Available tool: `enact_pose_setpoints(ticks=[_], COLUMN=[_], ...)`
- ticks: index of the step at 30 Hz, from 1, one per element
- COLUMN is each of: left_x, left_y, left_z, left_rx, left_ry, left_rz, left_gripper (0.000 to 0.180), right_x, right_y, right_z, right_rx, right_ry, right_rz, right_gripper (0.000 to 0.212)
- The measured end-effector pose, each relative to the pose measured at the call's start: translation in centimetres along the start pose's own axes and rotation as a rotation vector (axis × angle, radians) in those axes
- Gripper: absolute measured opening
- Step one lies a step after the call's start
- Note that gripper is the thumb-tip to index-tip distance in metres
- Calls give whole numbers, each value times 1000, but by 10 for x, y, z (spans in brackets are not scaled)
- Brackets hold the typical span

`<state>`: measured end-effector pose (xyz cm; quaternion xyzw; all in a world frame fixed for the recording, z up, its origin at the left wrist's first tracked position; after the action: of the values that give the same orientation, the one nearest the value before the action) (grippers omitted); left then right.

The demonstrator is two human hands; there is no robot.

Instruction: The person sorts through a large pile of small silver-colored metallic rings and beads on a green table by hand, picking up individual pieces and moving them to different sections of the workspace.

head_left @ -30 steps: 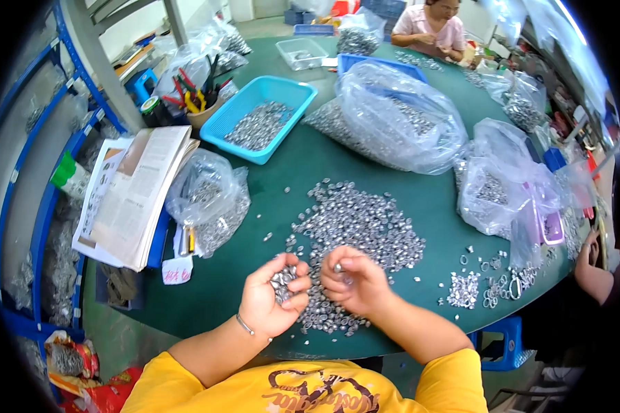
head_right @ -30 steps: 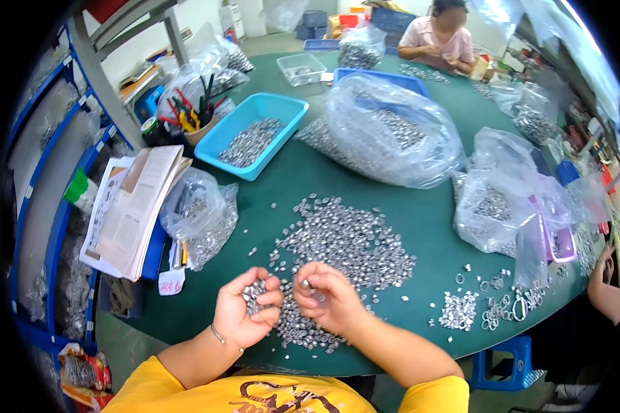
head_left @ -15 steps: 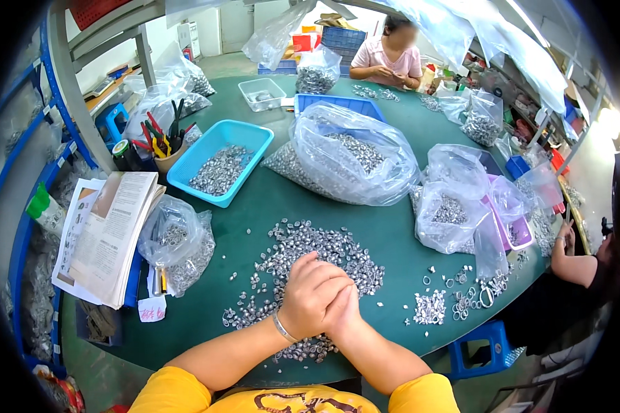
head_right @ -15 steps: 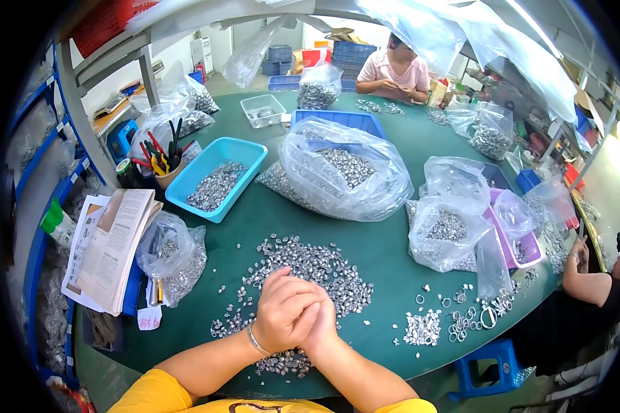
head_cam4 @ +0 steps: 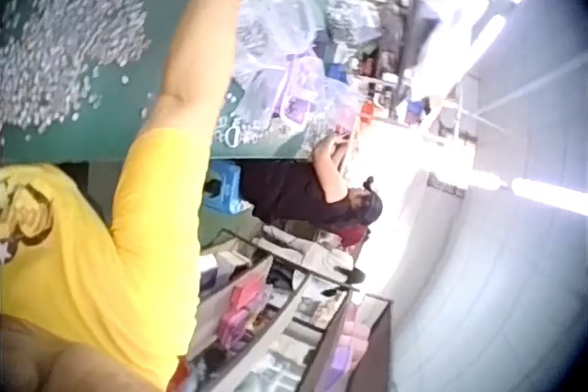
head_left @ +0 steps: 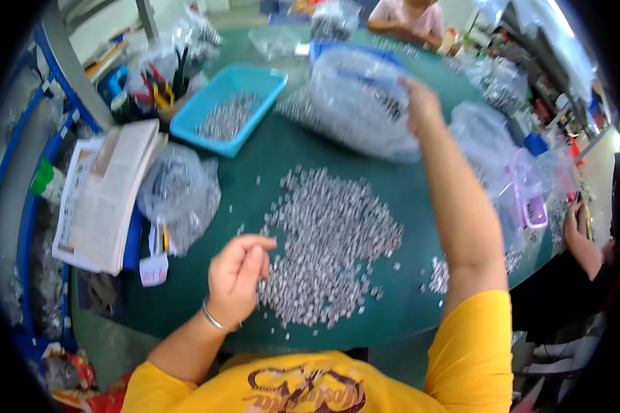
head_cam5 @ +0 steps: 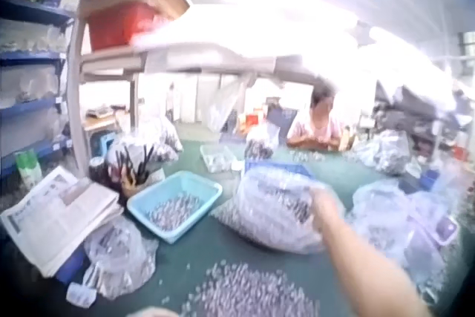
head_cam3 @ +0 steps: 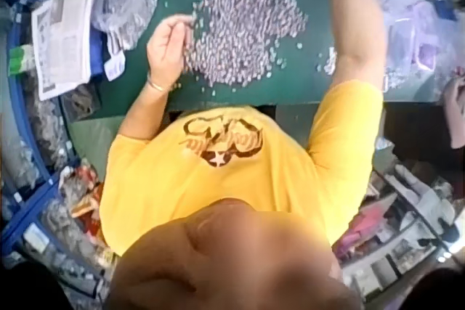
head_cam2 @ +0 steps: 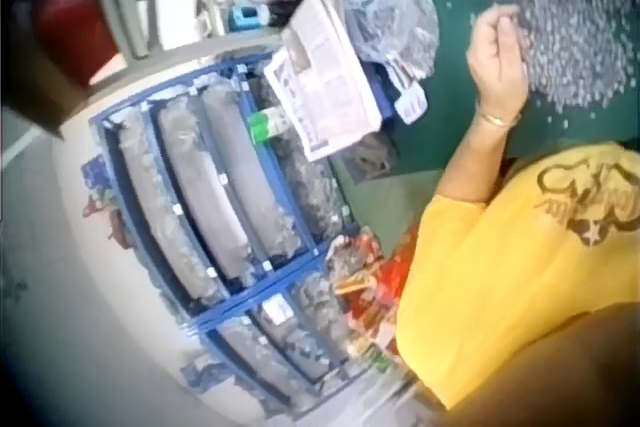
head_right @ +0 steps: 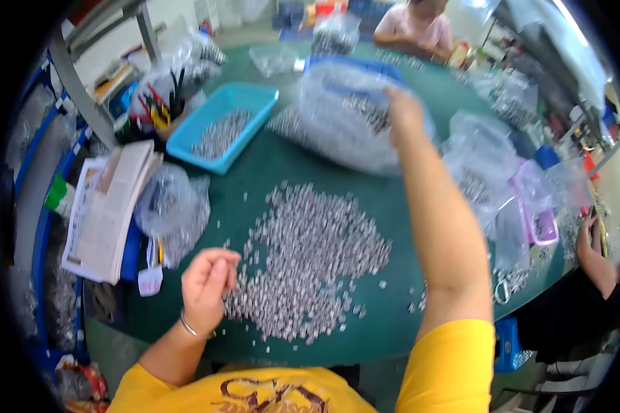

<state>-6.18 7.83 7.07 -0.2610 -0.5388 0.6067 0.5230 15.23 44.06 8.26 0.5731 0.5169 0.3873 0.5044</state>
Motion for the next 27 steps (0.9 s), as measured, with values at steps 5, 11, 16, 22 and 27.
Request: enact_pose_setpoints(ticks=[5, 11, 16, 22, 27], left_x=[-30, -77, -49, -8, 2], left_y=[-3, 17, 31, 40, 34], left_z=[-22, -105, -115, -114, -101], left_rx=[581, 829, 955, 1065, 1076], left_ry=[277, 812, 797, 685, 570], left_rz=[-445, -696, -730, -684, -634], left_gripper=[21, 52, 55, 50, 44], right_x=[-112, -277, -301, -307, -310], right_y=[39, -29, -43, -57, -74], right_z=[6, 72, 126, 134, 111], right_rx=[-190, -837, -859, -692, -813], right_ry=[439, 1369, 960, 448, 434], right_rz=[358, 168, 190, 451, 570], right_gripper=[19, 17, 12, 11, 16])
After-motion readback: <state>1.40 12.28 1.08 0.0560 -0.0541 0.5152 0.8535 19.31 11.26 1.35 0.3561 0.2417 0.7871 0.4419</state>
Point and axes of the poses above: each hand's wrist, its own x-axis towards the middle knuckle, its own z-axis out of the back of the hand, y = z × x, the point moved 9 cm from there along x, towards the middle knuckle, and after that the axes turned 12 degrees about x, right-handed, at the moved point
